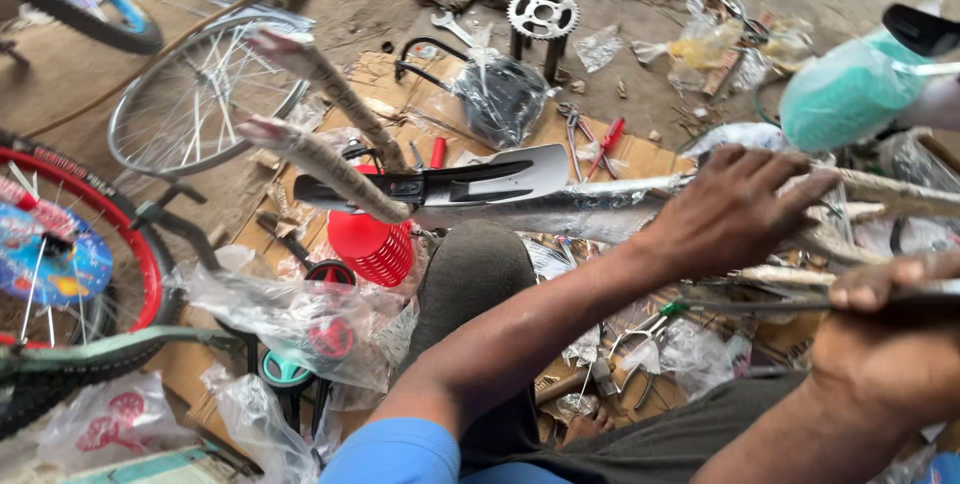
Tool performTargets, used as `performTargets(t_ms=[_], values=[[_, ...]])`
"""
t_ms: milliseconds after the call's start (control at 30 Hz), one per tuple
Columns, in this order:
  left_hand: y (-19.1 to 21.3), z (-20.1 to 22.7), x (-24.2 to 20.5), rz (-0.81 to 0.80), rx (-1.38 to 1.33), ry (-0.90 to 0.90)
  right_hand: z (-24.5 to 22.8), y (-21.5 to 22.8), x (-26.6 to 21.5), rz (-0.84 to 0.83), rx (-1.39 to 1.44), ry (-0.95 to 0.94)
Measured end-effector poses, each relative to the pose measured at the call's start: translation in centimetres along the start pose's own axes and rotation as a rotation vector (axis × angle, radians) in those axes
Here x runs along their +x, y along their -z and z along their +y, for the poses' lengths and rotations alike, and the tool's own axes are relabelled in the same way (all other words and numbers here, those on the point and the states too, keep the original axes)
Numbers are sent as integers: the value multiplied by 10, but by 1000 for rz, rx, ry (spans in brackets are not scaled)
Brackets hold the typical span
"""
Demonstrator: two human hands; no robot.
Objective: The person sits on the floor and uses a wrench to tighten the stem bolts on a bicycle handlebar. They then remove the stem, insert a bolt, and reattach the stem to the frame, tightening it again with the wrench.
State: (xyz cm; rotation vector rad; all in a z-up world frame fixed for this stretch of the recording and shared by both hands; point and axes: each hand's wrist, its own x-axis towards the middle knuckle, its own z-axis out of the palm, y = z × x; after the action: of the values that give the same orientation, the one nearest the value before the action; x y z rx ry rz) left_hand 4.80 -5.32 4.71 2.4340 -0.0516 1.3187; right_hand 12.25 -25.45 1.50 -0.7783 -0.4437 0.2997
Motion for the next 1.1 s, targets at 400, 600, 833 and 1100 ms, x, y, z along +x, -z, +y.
performTargets(t_ms=[400, 600, 833, 1100], values=[[76, 39, -97, -1046, -324, 563, 37, 178, 27, 52, 667, 6], [55, 52, -104, -66, -863, 531, 65, 48, -20, 106, 548, -87], [93, -2, -95, 287, -1139, 818, 120, -55, -140, 345, 55, -453], [85, -18, -134, -466, -98, 476, 34, 8, -20, 125, -943, 443]])
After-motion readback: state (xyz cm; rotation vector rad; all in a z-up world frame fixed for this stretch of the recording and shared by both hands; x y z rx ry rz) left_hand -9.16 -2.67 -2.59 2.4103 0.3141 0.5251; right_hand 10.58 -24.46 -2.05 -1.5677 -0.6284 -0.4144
